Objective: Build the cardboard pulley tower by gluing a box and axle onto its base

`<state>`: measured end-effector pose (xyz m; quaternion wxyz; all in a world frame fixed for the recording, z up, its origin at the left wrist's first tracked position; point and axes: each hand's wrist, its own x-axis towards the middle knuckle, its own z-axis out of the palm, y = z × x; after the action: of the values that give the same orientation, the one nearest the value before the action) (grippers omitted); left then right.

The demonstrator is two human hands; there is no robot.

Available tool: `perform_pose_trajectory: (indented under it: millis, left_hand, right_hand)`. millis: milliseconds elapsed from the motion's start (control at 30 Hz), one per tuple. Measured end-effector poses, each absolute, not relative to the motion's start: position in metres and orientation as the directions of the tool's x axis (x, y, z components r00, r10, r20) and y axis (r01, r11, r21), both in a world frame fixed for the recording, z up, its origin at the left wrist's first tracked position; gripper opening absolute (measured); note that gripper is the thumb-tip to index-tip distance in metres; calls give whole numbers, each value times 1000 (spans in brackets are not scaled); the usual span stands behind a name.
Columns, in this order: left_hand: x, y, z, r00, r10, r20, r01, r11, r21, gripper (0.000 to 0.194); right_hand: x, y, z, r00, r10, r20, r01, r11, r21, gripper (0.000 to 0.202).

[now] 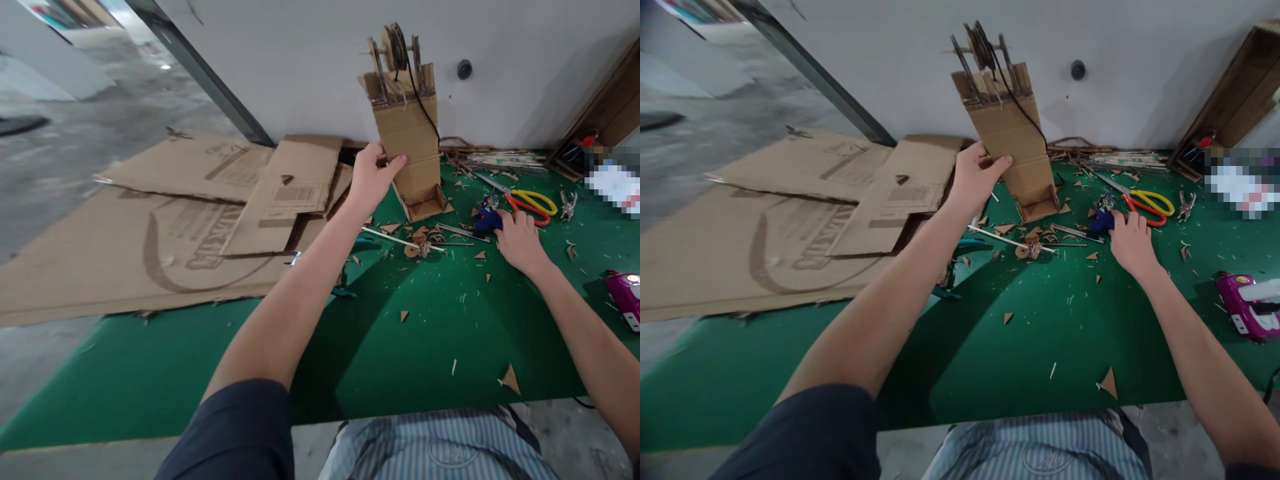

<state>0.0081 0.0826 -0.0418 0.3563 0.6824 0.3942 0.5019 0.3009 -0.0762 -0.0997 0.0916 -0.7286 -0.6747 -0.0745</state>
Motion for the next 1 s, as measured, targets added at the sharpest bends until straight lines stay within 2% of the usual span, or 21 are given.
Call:
perform_pose_trajectory:
  millis: [100, 167, 300, 467, 600, 733, 867, 1000]
  left_hand:
    - [10, 78, -39, 54, 861, 506, 155, -508, 847, 22]
    - [8, 73, -34, -7, 853, 522, 171, -513, 841, 24]
    - [4, 63, -21, -66, 909, 412, 106, -405, 908, 35]
    - [0, 68, -19, -25, 974, 226, 75, -224, 972, 37]
    - [-7, 92, -38, 118, 978, 173, -5, -173, 985, 45]
    - [-8, 112, -60, 139, 981, 135, -22, -133, 991, 49]
    - [0, 112, -68, 63, 997, 32, -130, -24, 991, 32]
    - [5, 104, -69, 10, 998, -59, -223, 60, 973, 12]
  right_hand:
    - [300, -77, -98, 72, 974, 213, 997, -67, -29, 54]
    - [298, -79, -96, 62, 971, 230, 998, -57, -26, 54]
    - [293, -81, -93, 34, 958, 285, 999, -30, -17, 55]
    - [292, -80, -98, 33, 958, 285, 999, -21, -43, 55]
    - [297, -71, -98, -17, 962, 274, 998, 34, -56, 54]
    - [306, -55, -90, -66, 977, 200, 997, 74, -30, 54]
    - [312, -44, -89, -19, 993, 120, 991, 34, -127, 52]
    - [308, -52, -90, 60, 975, 213, 988, -28, -152, 54]
